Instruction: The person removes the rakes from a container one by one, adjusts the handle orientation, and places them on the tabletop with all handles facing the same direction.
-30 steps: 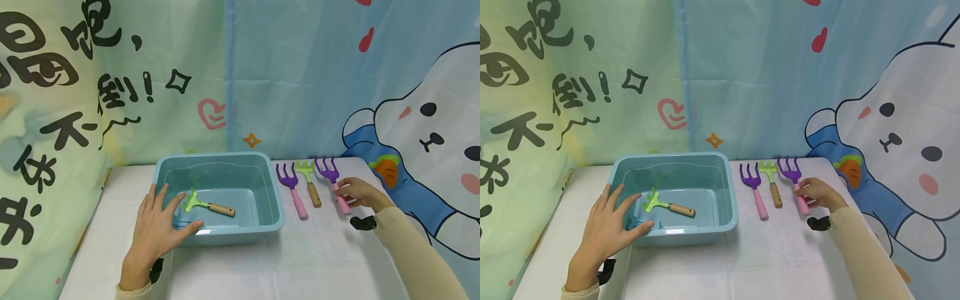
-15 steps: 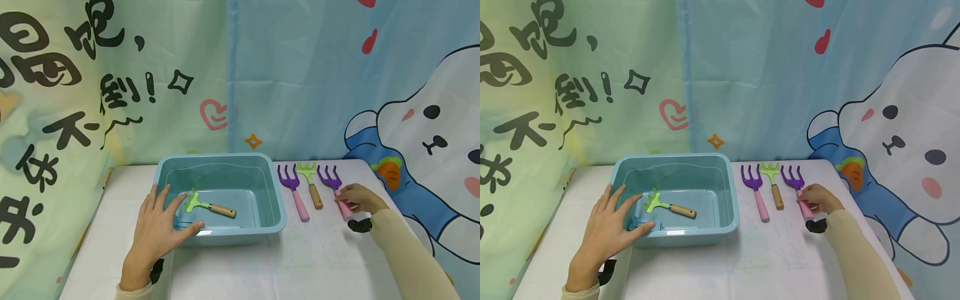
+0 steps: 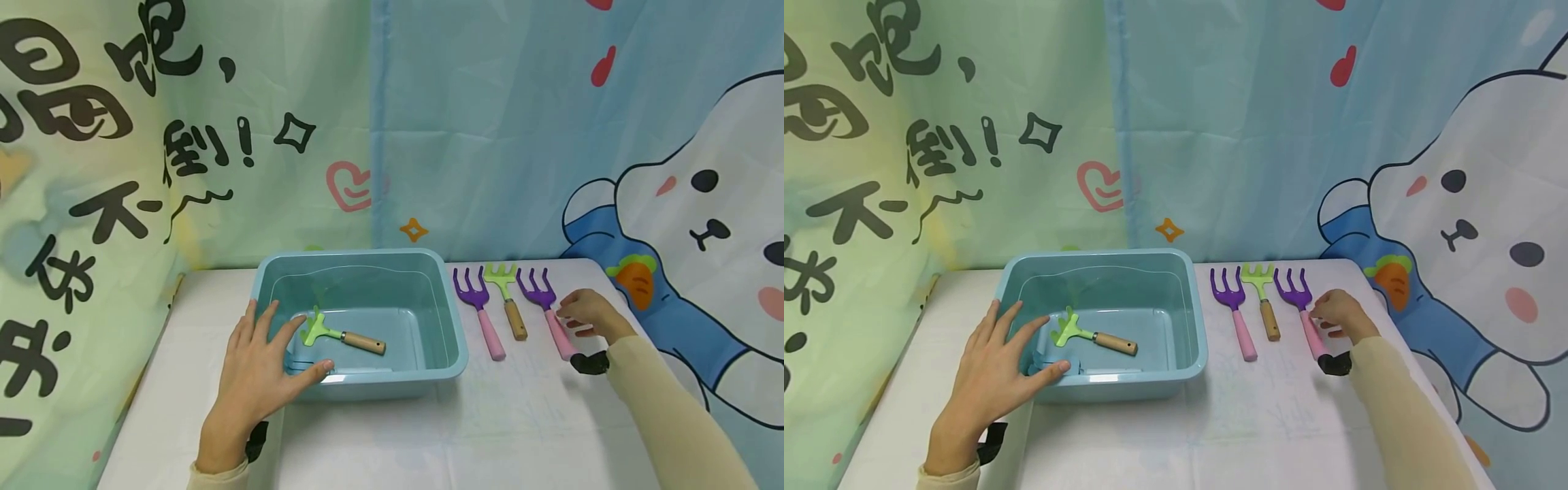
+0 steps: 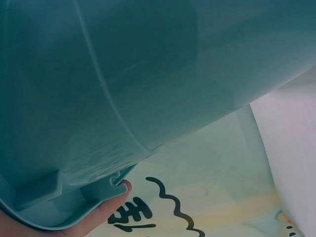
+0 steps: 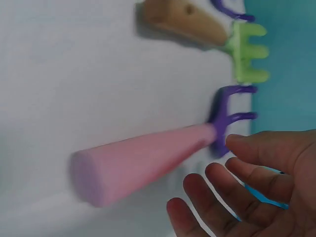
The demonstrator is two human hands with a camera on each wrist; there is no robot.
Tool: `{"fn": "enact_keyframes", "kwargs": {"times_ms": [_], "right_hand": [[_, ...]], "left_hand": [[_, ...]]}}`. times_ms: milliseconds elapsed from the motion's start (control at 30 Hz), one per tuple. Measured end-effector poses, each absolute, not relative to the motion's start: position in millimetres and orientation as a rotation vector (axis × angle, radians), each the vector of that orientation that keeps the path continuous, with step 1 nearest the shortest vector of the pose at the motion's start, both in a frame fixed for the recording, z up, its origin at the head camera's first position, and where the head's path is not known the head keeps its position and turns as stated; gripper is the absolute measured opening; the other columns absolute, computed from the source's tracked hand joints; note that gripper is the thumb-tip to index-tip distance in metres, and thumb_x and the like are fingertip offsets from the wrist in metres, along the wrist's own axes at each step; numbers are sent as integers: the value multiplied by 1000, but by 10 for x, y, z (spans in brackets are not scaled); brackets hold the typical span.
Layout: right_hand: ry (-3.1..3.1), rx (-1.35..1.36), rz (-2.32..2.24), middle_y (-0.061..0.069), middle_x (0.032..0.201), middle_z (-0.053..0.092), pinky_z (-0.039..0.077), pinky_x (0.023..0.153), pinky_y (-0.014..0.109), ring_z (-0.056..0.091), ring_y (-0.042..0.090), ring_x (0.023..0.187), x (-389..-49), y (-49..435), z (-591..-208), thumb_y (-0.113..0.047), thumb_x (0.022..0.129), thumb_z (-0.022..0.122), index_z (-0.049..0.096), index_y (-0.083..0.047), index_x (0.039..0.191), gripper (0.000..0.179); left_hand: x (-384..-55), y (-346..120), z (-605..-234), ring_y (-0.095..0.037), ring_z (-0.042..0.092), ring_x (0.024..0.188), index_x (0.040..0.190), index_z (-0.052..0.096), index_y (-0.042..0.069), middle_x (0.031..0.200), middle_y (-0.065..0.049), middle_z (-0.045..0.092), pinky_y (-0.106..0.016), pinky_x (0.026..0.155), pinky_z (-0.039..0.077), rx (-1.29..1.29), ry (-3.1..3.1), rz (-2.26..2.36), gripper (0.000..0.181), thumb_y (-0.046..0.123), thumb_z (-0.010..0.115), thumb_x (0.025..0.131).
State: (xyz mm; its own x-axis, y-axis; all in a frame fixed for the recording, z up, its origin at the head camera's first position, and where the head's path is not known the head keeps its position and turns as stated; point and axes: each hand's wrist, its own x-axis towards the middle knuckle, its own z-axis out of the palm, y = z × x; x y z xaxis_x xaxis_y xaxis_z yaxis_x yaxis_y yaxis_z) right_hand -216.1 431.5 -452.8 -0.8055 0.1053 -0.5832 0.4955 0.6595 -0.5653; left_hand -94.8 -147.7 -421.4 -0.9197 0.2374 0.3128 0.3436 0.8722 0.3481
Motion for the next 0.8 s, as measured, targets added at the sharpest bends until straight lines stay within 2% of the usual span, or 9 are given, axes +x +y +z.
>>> {"fn": "enact_keyframes", "kwargs": {"times_ms": [133, 233, 467, 667, 800], "right_hand": [[2468, 313, -1007, 36, 125, 48, 52, 93, 54, 55, 50, 111, -2155, 4144, -4280, -16, 102, 55, 42, 17, 131, 45], [2539, 184, -1026, 37, 128, 48, 52, 92, 53, 55, 51, 111, -2156, 3956, -4083, -19, 103, 56, 44, 15, 131, 46], [2646, -41, -1010, 30, 117, 59, 58, 81, 47, 65, 32, 93, -2146, 3442, -3656, -21, 101, 61, 51, 11, 128, 43], [2615, -194, -1019, 19, 108, 62, 60, 75, 41, 66, 26, 88, -2128, 3049, -3386, -23, 100, 64, 54, 6, 127, 41], [2631, -282, -1000, 15, 104, 64, 60, 73, 38, 67, 27, 87, -2108, 2777, -3243, -22, 98, 66, 59, 2, 123, 36]], "left_hand": [[-952, -1483, -4210, -49, 16, 146, 136, 63, 20, 149, -24, 42, -64, 111, 22, -445, -2776, -585, 80, 76, 63, 78], [-954, -1489, -4207, -49, 16, 146, 136, 63, 20, 149, -24, 42, -64, 111, 22, -443, -2775, -584, 80, 76, 63, 78], [-954, -1490, -4205, -49, 15, 146, 136, 63, 20, 150, -23, 41, -64, 112, 21, -436, -2785, -593, 80, 77, 62, 79], [-955, -1483, -4210, -49, 15, 146, 136, 62, 21, 150, -23, 41, -64, 111, 22, -435, -2788, -587, 80, 77, 62, 79], [-954, -1481, -4213, -49, 15, 146, 136, 63, 20, 150, -23, 41, -65, 111, 22, -442, -2784, -591, 80, 77, 62, 79]]}}
